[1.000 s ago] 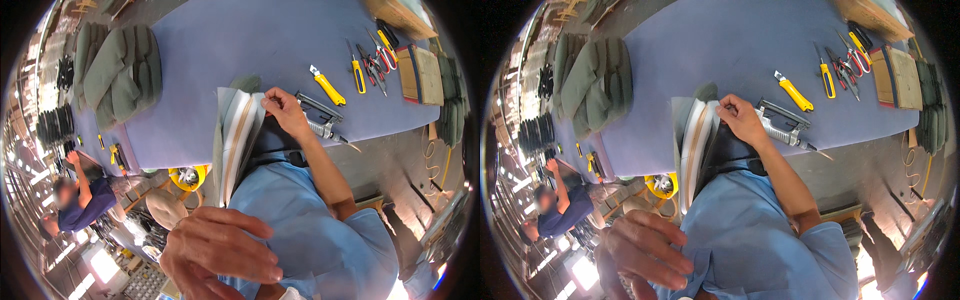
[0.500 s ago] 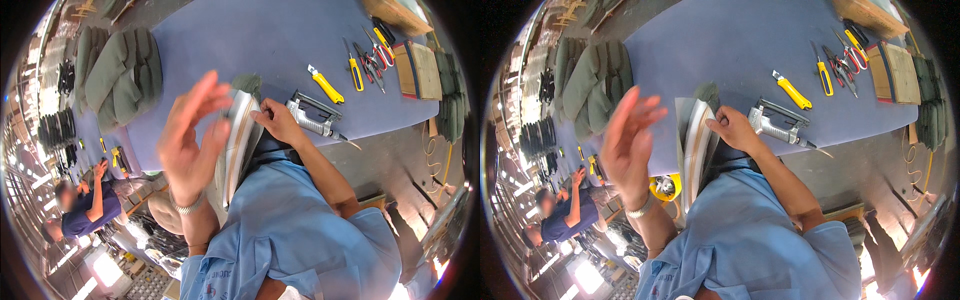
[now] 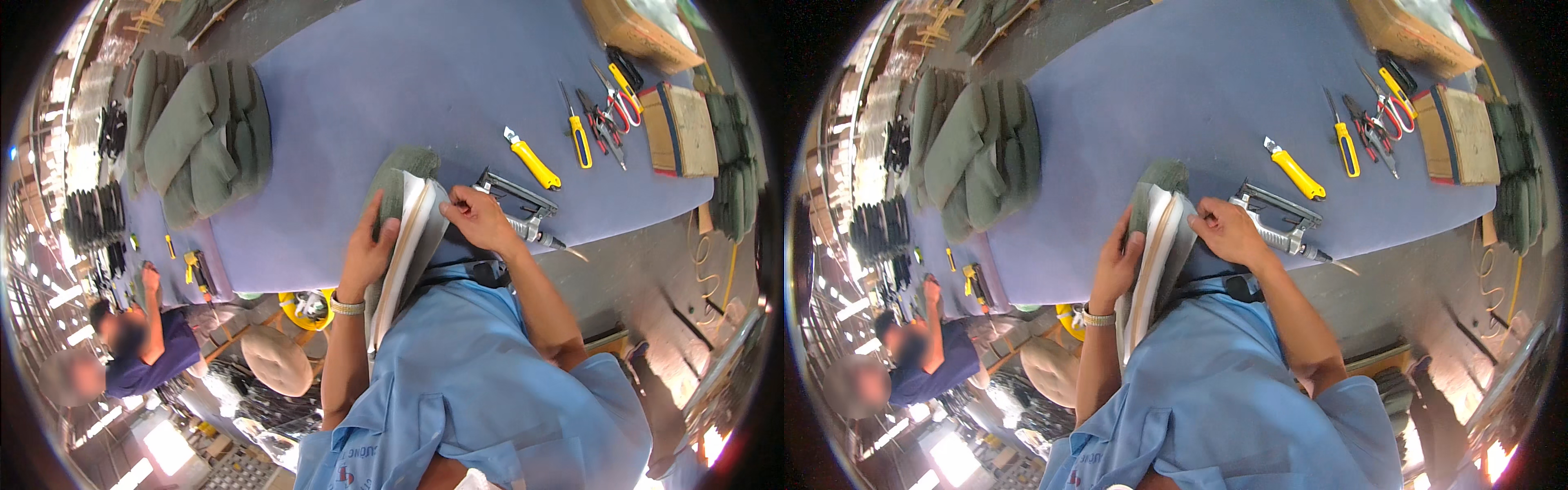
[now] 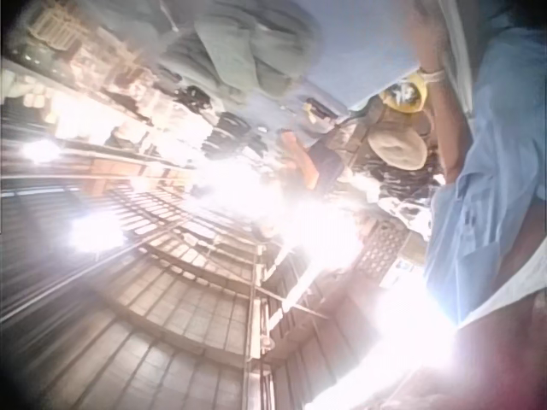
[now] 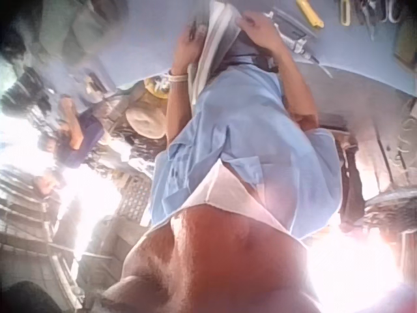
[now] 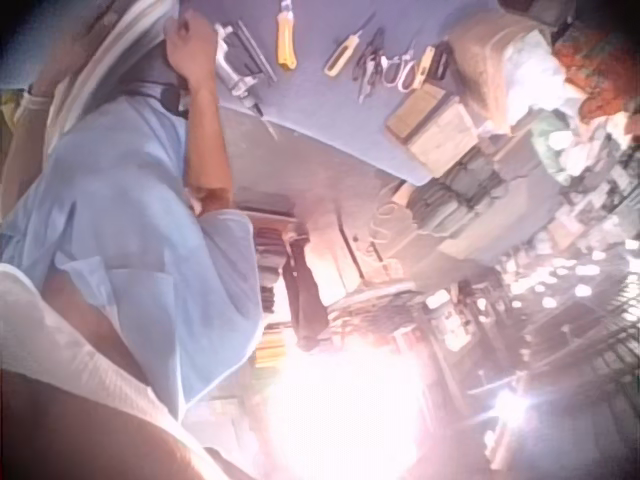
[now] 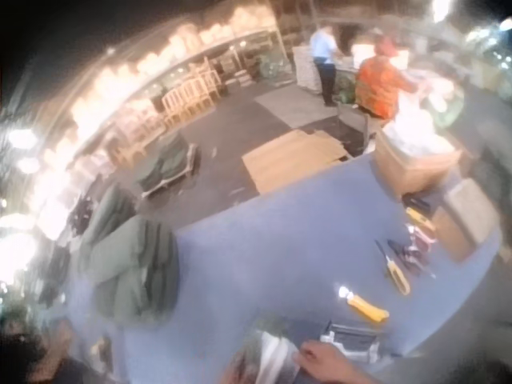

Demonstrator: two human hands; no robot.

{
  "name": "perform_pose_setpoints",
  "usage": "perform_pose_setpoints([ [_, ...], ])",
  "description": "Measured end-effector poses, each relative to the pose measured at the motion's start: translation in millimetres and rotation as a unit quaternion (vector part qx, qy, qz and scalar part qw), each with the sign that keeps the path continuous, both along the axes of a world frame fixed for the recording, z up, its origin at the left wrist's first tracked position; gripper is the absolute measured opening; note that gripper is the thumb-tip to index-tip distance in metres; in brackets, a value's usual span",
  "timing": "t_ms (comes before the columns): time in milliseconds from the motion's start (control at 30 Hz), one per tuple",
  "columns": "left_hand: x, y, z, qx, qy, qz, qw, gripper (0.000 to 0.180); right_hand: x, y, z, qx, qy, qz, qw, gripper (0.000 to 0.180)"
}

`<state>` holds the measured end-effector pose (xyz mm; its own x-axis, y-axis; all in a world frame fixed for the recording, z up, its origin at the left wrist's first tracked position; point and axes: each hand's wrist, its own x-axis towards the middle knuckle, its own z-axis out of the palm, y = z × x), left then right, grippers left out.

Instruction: The person staples green fabric onto a cushion frame using a pneumatic staple gun, then trims excess fabric with a utility knife. The person repeats this process on multiple cushion pieces, folding edges and securing them before cutting.

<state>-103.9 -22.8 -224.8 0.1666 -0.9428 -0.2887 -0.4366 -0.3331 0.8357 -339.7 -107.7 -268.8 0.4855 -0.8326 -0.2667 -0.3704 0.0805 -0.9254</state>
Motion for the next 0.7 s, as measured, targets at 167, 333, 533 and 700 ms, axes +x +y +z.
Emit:
perform_pose_setpoints([
  [167, -32.2, -9.3, 14.6, -0.009, -0.21, -0.111, 0.971, 0.1, 18.2, -7.6, 18.0, -0.033, -0.075, -0.121, 0.989, 0.033],
  [333, -40.7, -15.0, 28.1, 0.04, -0.237, -0.111, 0.964, 0.108, 21.8, -14.1, 15.2, 0.004, -0.071, -0.141, 0.987, 0.025],
  [533, -37.6, -19.0, 28.3, 0.052, -0.195, -0.097, 0.975, 0.106, 16.3, -9.6, -10.6, 0.084, -0.051, -0.093, 0.991, 0.013],
  [700, -39.7, -25.5, 26.7, 0.017, -0.235, -0.135, 0.963, 0.106, 29.5, -1.4, 21.1, -0.095, -0.118, -0.197, 0.969, 0.019],
])
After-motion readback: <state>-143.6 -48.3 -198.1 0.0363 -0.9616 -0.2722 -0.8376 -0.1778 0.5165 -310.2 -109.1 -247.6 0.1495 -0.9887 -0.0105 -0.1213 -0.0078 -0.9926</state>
